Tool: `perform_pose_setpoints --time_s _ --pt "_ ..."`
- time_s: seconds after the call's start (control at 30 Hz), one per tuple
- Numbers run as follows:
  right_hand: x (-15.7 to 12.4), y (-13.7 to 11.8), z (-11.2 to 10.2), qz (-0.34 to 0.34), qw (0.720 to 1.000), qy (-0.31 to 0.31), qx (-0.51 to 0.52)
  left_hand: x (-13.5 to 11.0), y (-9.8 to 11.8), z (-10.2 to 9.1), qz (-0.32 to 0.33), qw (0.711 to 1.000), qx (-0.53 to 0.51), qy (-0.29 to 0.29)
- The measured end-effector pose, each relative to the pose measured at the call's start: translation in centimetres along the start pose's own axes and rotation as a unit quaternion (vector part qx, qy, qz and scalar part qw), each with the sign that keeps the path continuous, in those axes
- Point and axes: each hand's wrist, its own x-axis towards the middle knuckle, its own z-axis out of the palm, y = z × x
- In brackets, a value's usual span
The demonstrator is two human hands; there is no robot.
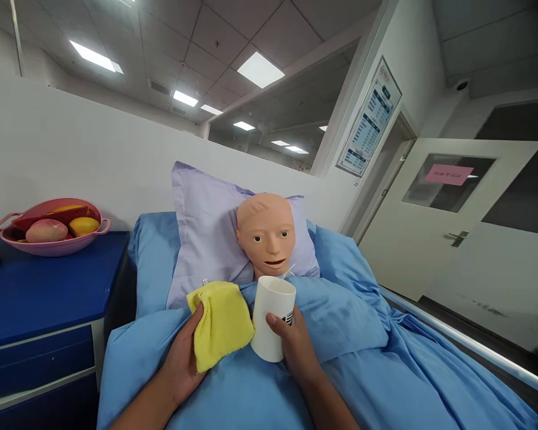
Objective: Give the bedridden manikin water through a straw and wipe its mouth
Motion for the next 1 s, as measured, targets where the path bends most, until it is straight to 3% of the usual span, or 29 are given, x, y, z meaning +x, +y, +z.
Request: perform_pose_setpoints --time_s 0.5,0.7,1.0 --pt "-0.1 -0.4 -0.3 0.026 0.999 -0.043 -0.003 0.1 0.1 -1.0 -0.029 0.997 -0.034 -0.062" --pt "0.1 0.0 -0.7 0.036 0.998 -0.038 0.04 0.2 0.2 -1.1 -0.032 0.997 -0.038 -0.066" --pt "-0.1 -1.6 0.1 0.044 0.994 -0.026 0.1 0.0 0.1 -1.3 -0.023 0.998 -0.028 -0.043"
